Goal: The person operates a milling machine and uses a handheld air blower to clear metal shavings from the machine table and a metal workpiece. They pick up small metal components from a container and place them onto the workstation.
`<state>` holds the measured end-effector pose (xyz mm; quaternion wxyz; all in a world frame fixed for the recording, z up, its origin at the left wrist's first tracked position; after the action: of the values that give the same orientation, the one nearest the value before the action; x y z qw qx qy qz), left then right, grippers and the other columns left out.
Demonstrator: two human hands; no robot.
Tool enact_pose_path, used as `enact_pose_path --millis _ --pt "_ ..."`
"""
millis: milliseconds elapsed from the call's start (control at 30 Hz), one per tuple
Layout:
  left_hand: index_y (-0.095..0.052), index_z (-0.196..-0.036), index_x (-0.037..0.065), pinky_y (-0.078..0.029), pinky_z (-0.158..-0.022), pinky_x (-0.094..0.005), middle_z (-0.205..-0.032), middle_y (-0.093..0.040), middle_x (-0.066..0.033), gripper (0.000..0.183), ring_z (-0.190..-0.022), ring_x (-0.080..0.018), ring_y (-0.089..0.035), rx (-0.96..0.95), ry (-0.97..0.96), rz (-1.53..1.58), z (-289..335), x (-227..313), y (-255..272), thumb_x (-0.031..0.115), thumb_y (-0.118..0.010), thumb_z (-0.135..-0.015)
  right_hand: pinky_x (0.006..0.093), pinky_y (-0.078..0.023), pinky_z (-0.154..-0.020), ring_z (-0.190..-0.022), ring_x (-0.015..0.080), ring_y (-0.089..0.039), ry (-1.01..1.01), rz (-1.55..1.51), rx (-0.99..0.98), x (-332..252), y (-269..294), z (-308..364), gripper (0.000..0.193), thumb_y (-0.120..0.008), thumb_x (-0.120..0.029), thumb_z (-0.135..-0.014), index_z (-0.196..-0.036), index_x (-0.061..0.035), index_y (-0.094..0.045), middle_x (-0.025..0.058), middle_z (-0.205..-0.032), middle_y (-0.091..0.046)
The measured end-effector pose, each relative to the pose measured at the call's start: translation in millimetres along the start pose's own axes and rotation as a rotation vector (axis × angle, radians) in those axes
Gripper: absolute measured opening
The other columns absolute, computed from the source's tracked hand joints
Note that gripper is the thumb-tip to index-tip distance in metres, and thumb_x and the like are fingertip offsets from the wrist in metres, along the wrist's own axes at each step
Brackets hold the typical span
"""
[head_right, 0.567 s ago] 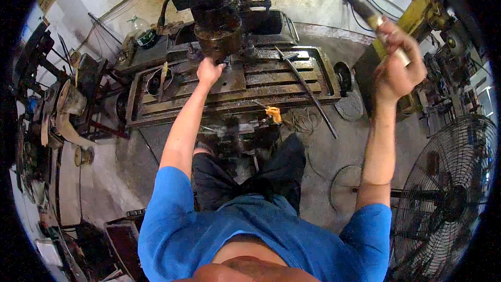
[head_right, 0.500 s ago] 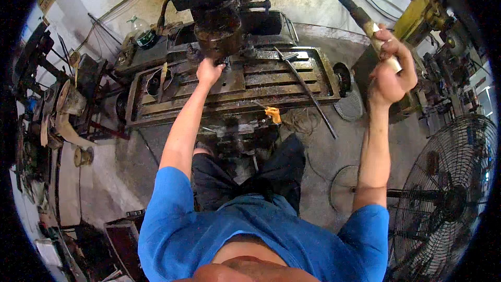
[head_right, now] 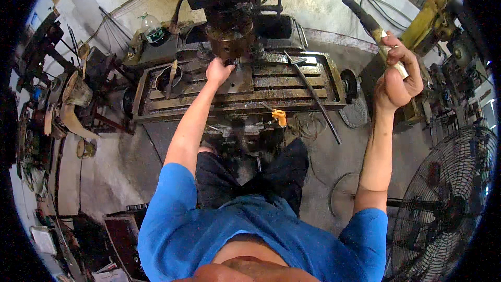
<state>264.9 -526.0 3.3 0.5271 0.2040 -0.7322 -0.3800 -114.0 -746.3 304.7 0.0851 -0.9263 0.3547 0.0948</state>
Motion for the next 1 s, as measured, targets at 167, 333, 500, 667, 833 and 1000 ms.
enact_pose_path --millis 167,333,500,667,833,1000 --pt "-0.057 -0.111 0.018 -0.047 -0.072 -0.0407 -0.086 -0.063 -0.0124 0.040 -0.082 -0.0306 -0.060 0.107 -0.114 0.011 43 6 57 0.027 -0.064 -0.072 0.0504 -0.032 -0.095 -0.091 0.0310 -0.055 -0.097 0.021 0.006 2 4 1 0.036 -0.061 -0.024 -0.066 -0.082 0.0073 -0.055 0.0204 -0.086 -0.058" --pt "-0.054 -0.114 0.016 -0.048 -0.059 -0.0420 -0.085 -0.059 -0.0147 0.042 -0.071 -0.0319 -0.060 0.520 -0.104 -0.303 109 -42 174 0.036 -0.059 -0.077 0.0493 -0.032 -0.095 -0.089 0.0307 -0.054 -0.087 0.005 0.060 1 9 -1 0.033 -0.053 -0.017 -0.062 -0.083 0.0084 -0.055 0.0205 -0.085 -0.057" --pt "-0.047 -0.120 0.014 -0.048 -0.057 -0.0431 -0.077 -0.061 -0.0163 0.045 -0.067 -0.0331 -0.061 0.185 -0.118 -0.606 98 -87 150 0.034 -0.055 -0.080 0.0478 -0.033 -0.093 -0.090 0.0305 -0.054 -0.103 -0.051 0.054 -2 1 -9 0.033 -0.051 -0.014 -0.060 -0.082 0.0094 -0.055 0.0189 -0.082 -0.056" --pt "-0.060 -0.103 0.005 -0.047 -0.050 -0.0383 -0.062 -0.061 -0.0139 0.027 -0.058 -0.0270 -0.062 0.551 -0.167 -0.166 105 -82 184 0.024 -0.050 -0.085 0.0422 -0.035 -0.090 -0.090 0.0291 -0.054 -0.085 -0.050 -0.013 -2 1 -16 0.031 -0.051 -0.013 -0.064 -0.083 0.0107 -0.054 0.0173 -0.085 -0.056" --pt "-0.057 -0.105 -0.003 -0.037 -0.036 -0.0269 -0.051 -0.051 -0.0035 0.026 -0.038 -0.0106 -0.046 0.016 -0.006 0.663 101 -34 99 0.014 -0.049 -0.088 0.0407 -0.037 -0.088 -0.091 0.0294 -0.055 -0.049 -0.027 0.045 4 10 0 0.028 -0.049 -0.009 -0.064 -0.082 0.0109 -0.055 0.0188 -0.086 -0.058" --pt "-0.061 -0.100 0.002 -0.046 -0.053 -0.0344 -0.067 -0.061 -0.0141 0.024 -0.056 -0.0238 -0.060 0.141 -0.020 0.467 56 -20 64 0.017 -0.053 -0.084 0.0428 -0.035 -0.092 -0.091 0.0292 -0.055 -0.071 -0.002 0.009 -8 0 -6 0.028 -0.046 -0.008 -0.060 -0.080 0.0098 -0.055 0.0160 -0.084 -0.057"
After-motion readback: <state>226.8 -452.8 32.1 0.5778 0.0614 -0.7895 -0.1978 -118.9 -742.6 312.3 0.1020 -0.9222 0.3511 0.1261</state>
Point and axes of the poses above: each hand's wrist, its own z-axis away from the middle knuckle, its own y-axis out of the back of the hand, x = y × z, the point moved 9 cm from there along -z, towards the middle knuckle
